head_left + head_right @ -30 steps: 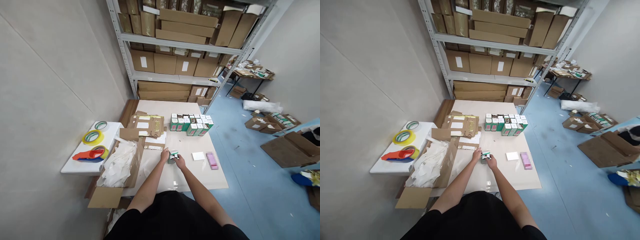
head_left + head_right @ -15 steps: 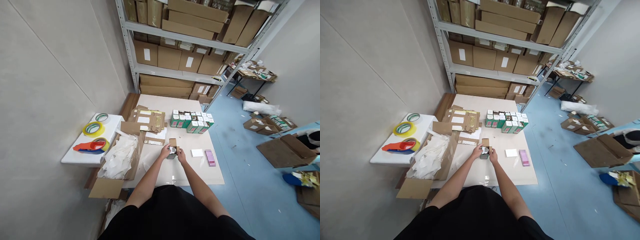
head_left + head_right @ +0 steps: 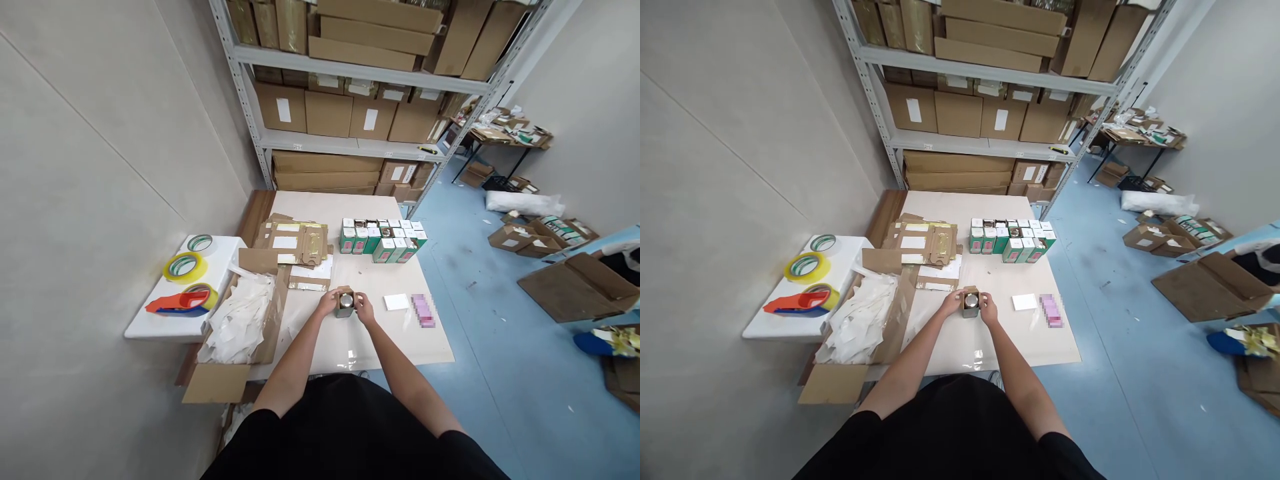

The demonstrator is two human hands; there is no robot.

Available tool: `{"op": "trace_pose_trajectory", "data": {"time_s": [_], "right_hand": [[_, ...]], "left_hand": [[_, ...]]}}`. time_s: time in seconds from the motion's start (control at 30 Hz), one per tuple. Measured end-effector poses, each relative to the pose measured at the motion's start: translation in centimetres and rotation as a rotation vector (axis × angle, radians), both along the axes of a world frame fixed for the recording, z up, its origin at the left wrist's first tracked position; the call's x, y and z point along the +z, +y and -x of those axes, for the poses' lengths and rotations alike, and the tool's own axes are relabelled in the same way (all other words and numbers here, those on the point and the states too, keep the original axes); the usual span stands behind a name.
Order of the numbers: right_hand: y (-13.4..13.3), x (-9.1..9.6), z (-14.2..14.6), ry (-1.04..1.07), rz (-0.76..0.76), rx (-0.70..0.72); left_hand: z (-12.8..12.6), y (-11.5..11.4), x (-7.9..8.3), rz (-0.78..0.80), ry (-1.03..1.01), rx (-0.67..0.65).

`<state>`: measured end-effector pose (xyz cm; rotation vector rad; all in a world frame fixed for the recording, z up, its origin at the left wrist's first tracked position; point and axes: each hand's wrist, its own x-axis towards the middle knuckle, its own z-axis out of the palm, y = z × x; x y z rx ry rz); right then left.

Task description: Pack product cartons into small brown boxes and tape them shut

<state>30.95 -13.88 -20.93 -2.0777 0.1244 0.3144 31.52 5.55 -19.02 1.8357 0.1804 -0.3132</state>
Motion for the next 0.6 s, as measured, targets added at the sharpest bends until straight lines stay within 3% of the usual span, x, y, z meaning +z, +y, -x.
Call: {"op": "trace_pose_trajectory", "data": {"time_s": [0.2, 0.37, 0.6], "right_hand": [[0.7, 2.6, -0.8, 0.040, 0.282, 0.130], [2.5, 4.4, -1.7, 0.049, 0.505, 0.159], [3.6, 6.6, -2.4, -0.043, 0.547, 0.291]], "left_hand": [[1.7, -0.5, -0.1, -0.001, -0.138, -0.176], [1.9, -0.8, 0.1, -0.238, -0.019, -0.101], [2.2, -1.0, 0.5, -0.372, 0.095, -0.075]]}}
